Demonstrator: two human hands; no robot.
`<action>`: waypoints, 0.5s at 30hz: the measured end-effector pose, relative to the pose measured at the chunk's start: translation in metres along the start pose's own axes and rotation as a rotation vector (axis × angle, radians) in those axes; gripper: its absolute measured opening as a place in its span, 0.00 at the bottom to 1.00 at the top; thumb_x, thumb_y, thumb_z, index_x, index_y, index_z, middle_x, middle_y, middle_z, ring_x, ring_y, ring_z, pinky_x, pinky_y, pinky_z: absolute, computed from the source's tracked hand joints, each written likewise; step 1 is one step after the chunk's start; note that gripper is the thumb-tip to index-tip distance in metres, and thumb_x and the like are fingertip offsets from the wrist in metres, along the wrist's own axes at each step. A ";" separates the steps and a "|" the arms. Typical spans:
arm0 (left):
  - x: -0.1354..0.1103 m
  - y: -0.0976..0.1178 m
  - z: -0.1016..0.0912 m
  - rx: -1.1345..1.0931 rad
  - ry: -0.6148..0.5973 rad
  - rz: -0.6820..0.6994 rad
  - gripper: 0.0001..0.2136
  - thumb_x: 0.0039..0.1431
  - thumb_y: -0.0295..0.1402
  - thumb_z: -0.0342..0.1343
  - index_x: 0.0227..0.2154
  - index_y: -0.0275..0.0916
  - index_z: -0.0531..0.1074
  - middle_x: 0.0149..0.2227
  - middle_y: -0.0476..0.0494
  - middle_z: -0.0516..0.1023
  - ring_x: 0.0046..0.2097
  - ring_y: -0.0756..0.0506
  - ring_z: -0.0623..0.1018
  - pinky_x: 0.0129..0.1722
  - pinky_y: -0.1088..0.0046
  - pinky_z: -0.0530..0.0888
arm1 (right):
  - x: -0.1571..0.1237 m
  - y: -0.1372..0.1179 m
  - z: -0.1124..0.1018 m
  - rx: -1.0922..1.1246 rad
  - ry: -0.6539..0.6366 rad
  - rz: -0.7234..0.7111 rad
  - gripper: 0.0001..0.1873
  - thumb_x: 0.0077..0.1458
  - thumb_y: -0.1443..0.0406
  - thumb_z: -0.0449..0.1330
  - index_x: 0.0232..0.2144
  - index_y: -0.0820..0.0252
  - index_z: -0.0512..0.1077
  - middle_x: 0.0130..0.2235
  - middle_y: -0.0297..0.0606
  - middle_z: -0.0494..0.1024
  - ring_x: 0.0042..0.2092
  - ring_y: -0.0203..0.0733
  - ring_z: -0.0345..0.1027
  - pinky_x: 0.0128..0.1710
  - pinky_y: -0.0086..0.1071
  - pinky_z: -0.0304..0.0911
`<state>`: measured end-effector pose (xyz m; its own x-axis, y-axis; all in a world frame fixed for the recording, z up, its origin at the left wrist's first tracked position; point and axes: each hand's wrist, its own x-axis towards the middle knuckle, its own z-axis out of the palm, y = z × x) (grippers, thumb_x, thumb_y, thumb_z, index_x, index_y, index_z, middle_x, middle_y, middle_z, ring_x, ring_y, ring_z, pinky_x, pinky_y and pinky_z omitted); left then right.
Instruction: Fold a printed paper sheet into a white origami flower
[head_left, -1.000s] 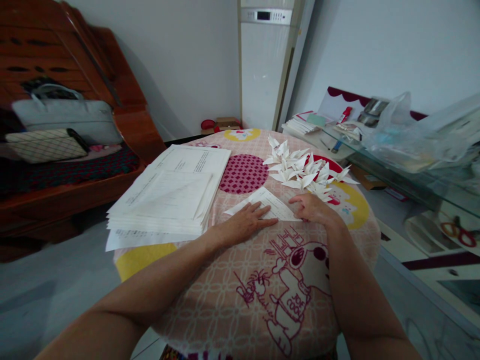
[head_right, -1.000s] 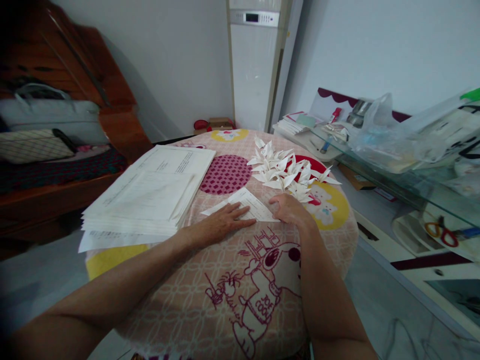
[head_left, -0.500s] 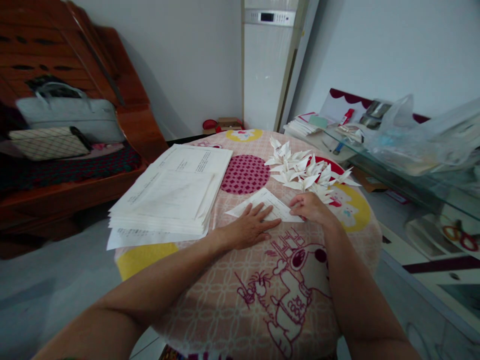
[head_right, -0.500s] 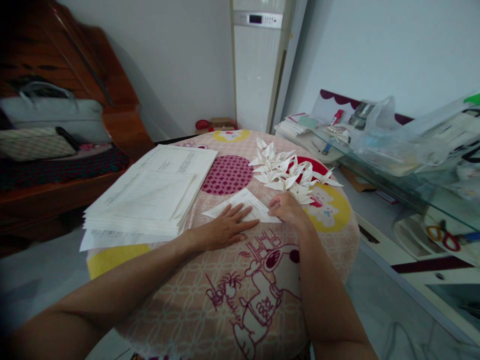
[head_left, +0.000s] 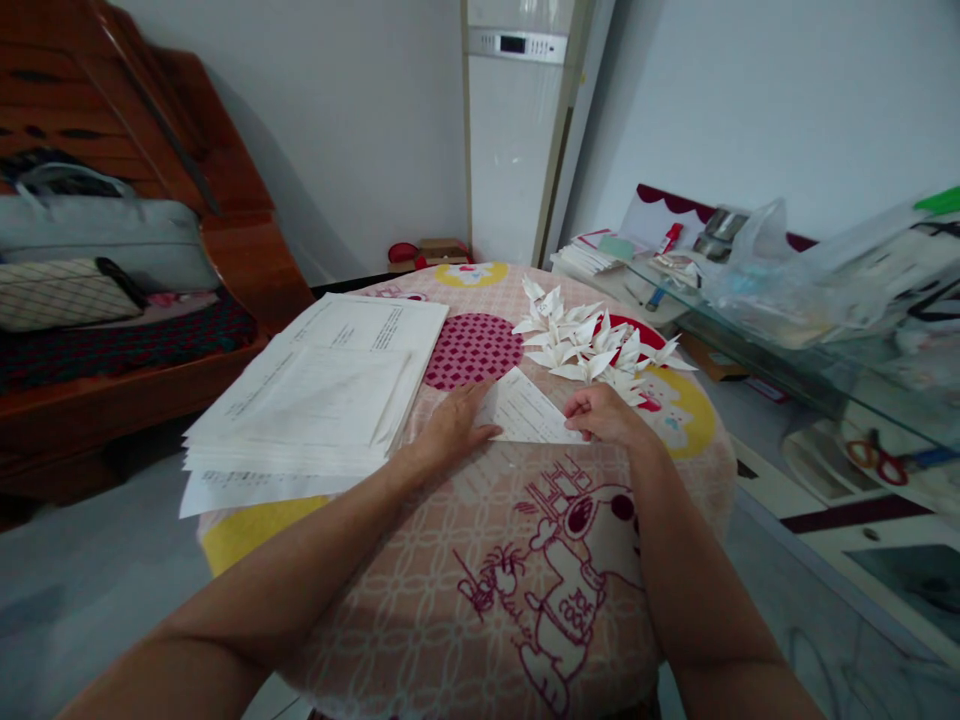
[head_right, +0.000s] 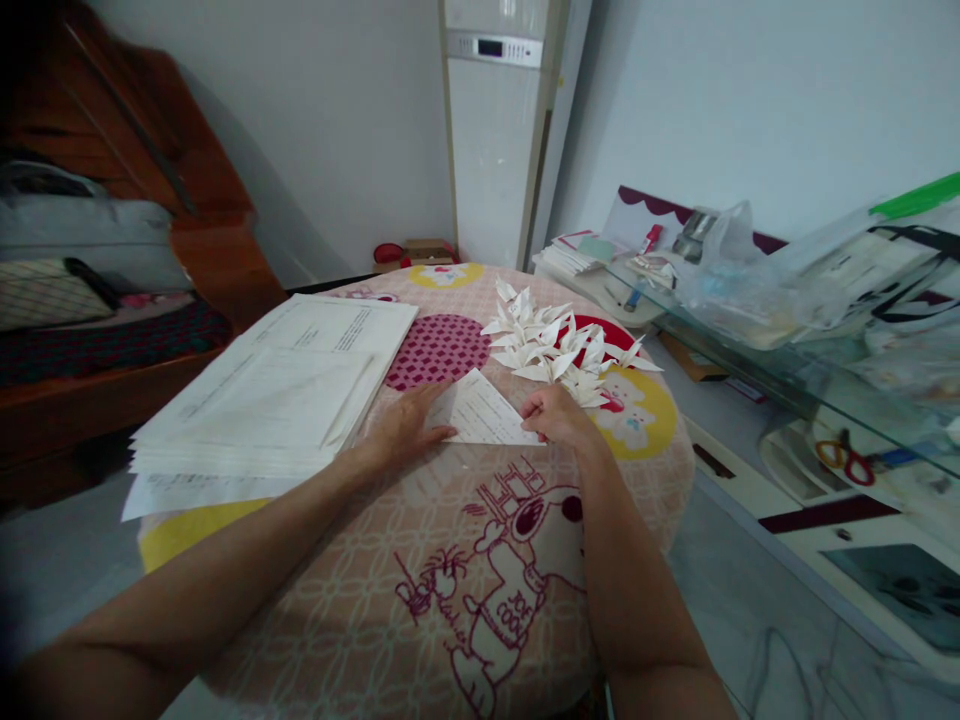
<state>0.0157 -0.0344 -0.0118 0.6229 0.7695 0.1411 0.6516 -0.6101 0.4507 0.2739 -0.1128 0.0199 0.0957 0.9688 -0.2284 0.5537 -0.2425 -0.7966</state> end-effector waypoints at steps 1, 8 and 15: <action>0.000 0.001 -0.004 -0.035 0.028 -0.023 0.35 0.55 0.35 0.64 0.65 0.33 0.60 0.60 0.31 0.71 0.61 0.37 0.72 0.61 0.60 0.68 | 0.000 0.000 0.000 -0.004 0.008 -0.010 0.03 0.42 0.72 0.61 0.24 0.62 0.72 0.19 0.30 0.72 0.19 0.32 0.64 0.18 0.24 0.56; -0.007 0.009 -0.040 -0.267 0.298 0.175 0.20 0.58 0.27 0.59 0.54 0.39 0.74 0.39 0.45 0.81 0.38 0.48 0.79 0.43 0.71 0.76 | 0.004 -0.001 -0.002 -0.017 0.185 -0.276 0.02 0.43 0.70 0.60 0.23 0.62 0.73 0.23 0.32 0.75 0.25 0.34 0.68 0.26 0.26 0.62; -0.016 0.011 -0.053 -0.165 0.105 0.663 0.12 0.66 0.30 0.53 0.48 0.37 0.78 0.44 0.38 0.81 0.45 0.46 0.80 0.44 0.69 0.77 | -0.009 -0.005 -0.004 -0.133 0.306 -0.520 0.05 0.48 0.70 0.59 0.26 0.61 0.76 0.27 0.35 0.79 0.29 0.36 0.70 0.30 0.29 0.63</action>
<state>-0.0098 -0.0436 0.0378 0.8165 0.2633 0.5139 0.0679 -0.9276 0.3674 0.2738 -0.1200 0.0282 0.0077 0.9337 0.3581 0.6882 0.2549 -0.6793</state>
